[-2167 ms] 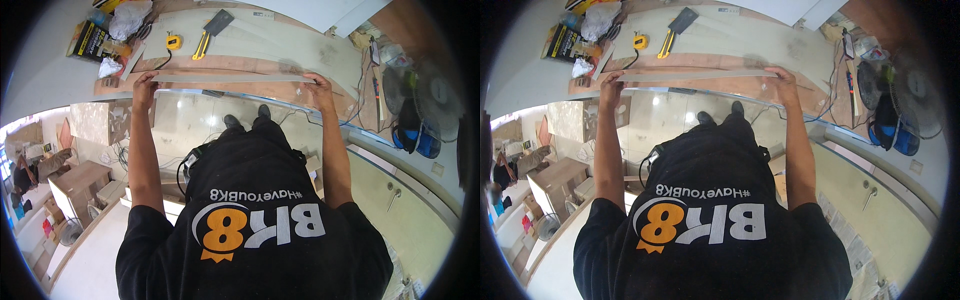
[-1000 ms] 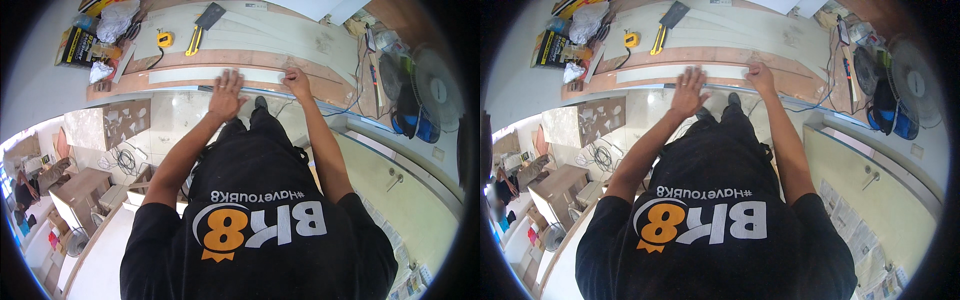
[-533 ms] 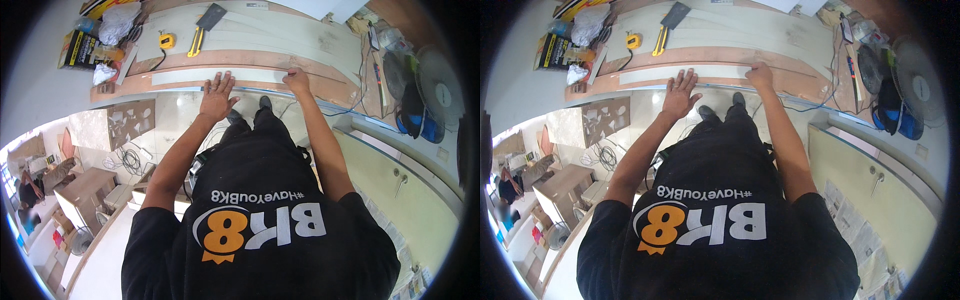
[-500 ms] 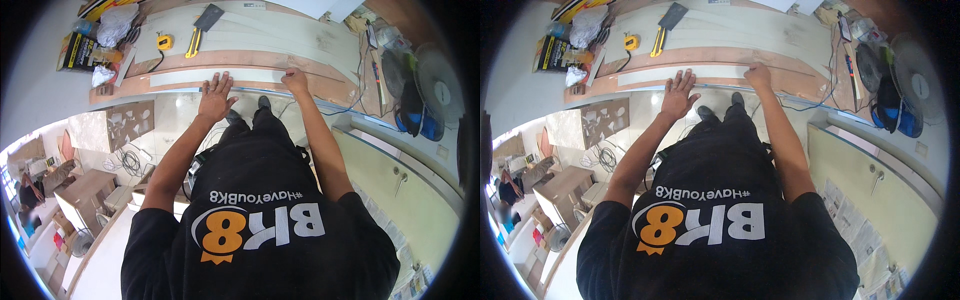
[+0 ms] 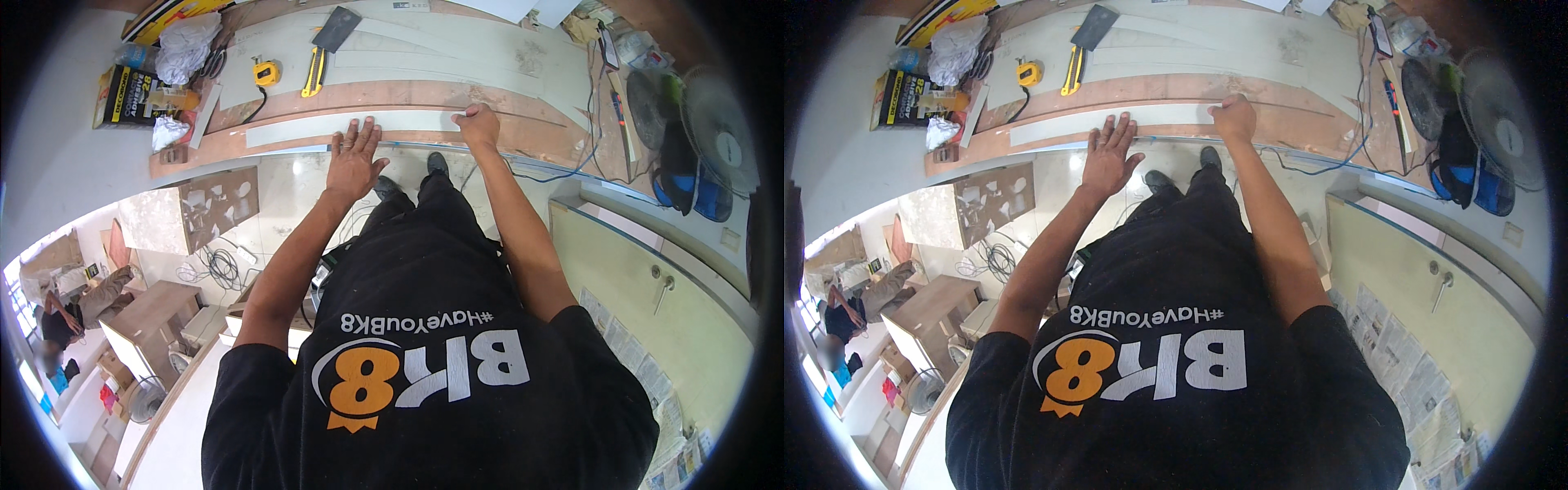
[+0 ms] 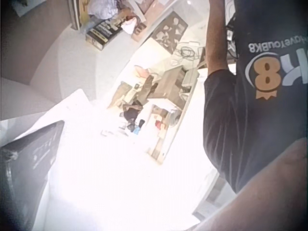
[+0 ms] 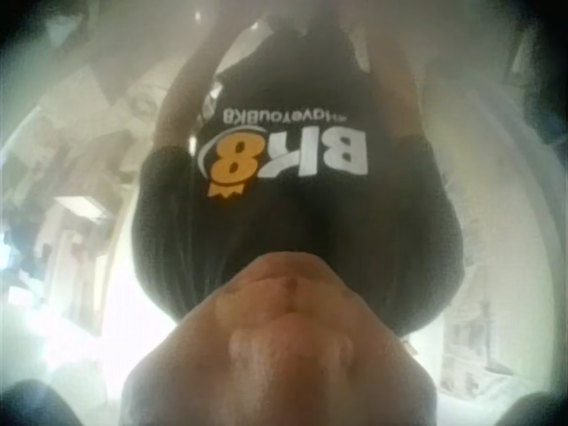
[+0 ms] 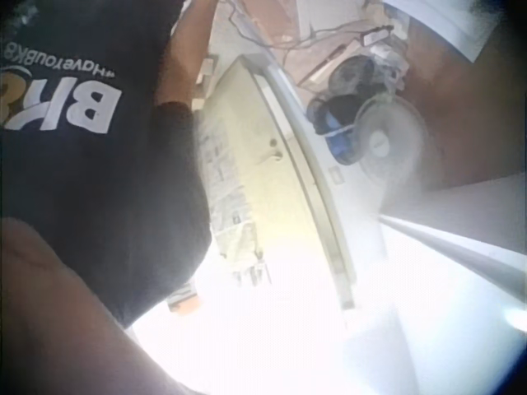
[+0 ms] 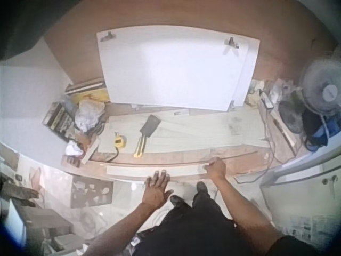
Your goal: The person handles white cabinet panels and wooden trim pieces, aligning and fitting them together on a workbench. They use a sanding block to smooth edges and a tape measure to check dimensions, while other workers are visible in the background.
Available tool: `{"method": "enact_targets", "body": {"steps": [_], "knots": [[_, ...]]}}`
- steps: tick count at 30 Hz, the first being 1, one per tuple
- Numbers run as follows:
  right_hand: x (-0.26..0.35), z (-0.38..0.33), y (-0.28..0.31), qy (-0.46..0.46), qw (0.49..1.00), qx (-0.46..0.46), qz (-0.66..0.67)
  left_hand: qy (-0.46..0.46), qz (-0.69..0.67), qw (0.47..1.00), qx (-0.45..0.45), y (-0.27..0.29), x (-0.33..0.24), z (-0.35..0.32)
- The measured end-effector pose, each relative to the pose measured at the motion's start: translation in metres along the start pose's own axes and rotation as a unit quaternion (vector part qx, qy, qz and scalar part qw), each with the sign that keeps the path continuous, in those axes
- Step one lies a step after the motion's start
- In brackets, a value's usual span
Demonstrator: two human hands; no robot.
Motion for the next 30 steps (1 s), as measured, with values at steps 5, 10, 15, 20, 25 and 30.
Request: {"method": "enact_targets", "body": {"steps": [5, 10, 15, 20, 25, 30], "knots": [[0.013, -0.003, -0.003, -0.008, 0.997, -0.017, -0.077, 0.002, 0.002, 1.000, 0.010, 0.002, -0.001, 0.000], [-0.013, 0.009, 0.003, 0.027, 0.999, 0.033, 0.021, 0.002, -0.009, 1.000, 0.002, 0.003, -0.001, -0.001], [-0.044, 0.018, 0.023, -0.002, 0.980, -0.006, 0.199, 0.006, -0.005, 1.000, 0.005, 0.003, -0.002, -0.001], [-0.013, -0.043, 0.010, 0.284, 0.954, -0.009, -0.091, -0.003, 0.013, 1.000, -0.014, 0.002, -0.002, 0.000], [0.003, -0.089, -0.012, 0.305, 0.905, 0.114, -0.272, 0.002, 0.024, 1.000, 0.000, 0.003, -0.005, 0.000], [0.007, -0.081, 0.000, 0.285, 0.890, 0.165, -0.315, 0.015, 0.025, 0.999, 0.034, 0.007, -0.013, 0.003]]}}
Point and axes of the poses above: each hand's wrist, its own z-axis towards the middle knuckle, its own y-axis out of the back of the hand, x = y × z, the point moved 3 cm from there along z, towards the middle knuckle, and after that the axes turned 10 degrees about z, right-handed, at the moved point
